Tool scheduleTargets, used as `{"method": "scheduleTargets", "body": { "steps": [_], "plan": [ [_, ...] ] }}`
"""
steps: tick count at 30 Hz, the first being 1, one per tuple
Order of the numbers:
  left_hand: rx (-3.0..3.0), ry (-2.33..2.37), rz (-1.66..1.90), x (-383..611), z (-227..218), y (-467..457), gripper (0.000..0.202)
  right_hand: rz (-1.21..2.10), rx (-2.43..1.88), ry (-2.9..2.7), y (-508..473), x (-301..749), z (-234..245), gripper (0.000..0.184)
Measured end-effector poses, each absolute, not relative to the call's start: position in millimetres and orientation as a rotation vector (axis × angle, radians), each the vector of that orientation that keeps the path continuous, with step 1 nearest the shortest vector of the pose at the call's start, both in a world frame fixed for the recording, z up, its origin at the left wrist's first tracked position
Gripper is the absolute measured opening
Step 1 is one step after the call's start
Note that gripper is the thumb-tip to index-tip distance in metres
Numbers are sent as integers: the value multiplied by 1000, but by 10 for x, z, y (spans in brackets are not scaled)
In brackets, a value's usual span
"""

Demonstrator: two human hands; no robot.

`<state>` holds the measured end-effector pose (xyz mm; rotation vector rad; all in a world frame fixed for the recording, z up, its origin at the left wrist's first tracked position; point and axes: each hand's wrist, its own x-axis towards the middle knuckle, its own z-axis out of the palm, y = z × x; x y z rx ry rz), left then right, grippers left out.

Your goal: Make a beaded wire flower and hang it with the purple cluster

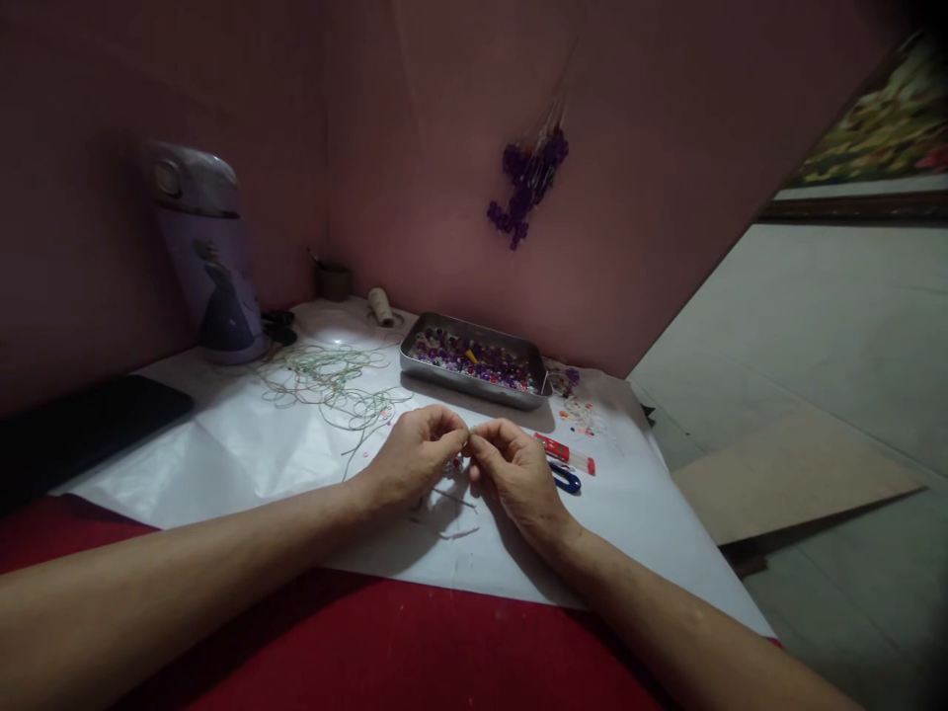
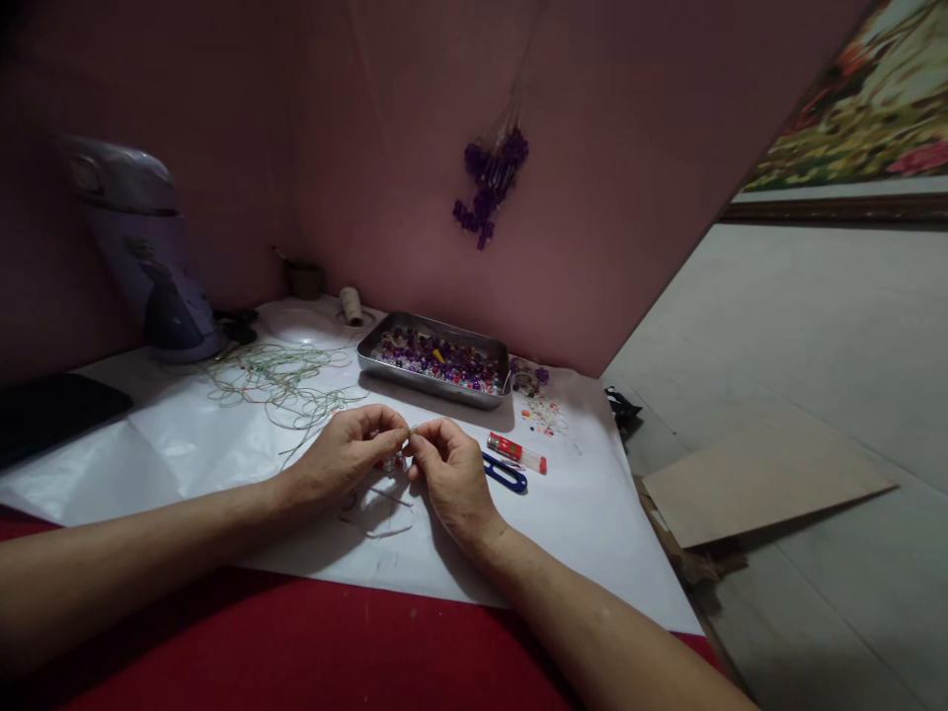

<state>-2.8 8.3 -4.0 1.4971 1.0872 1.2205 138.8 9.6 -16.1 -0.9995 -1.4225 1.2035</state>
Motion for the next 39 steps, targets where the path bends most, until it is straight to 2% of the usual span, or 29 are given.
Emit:
{"method": "scheduleTargets", "body": {
  "steps": [39],
  "plan": [
    [1516,1138,1213,-49,-61,105,12,1168,-996,-1497,75,1385,-119,22]
  ]
}}
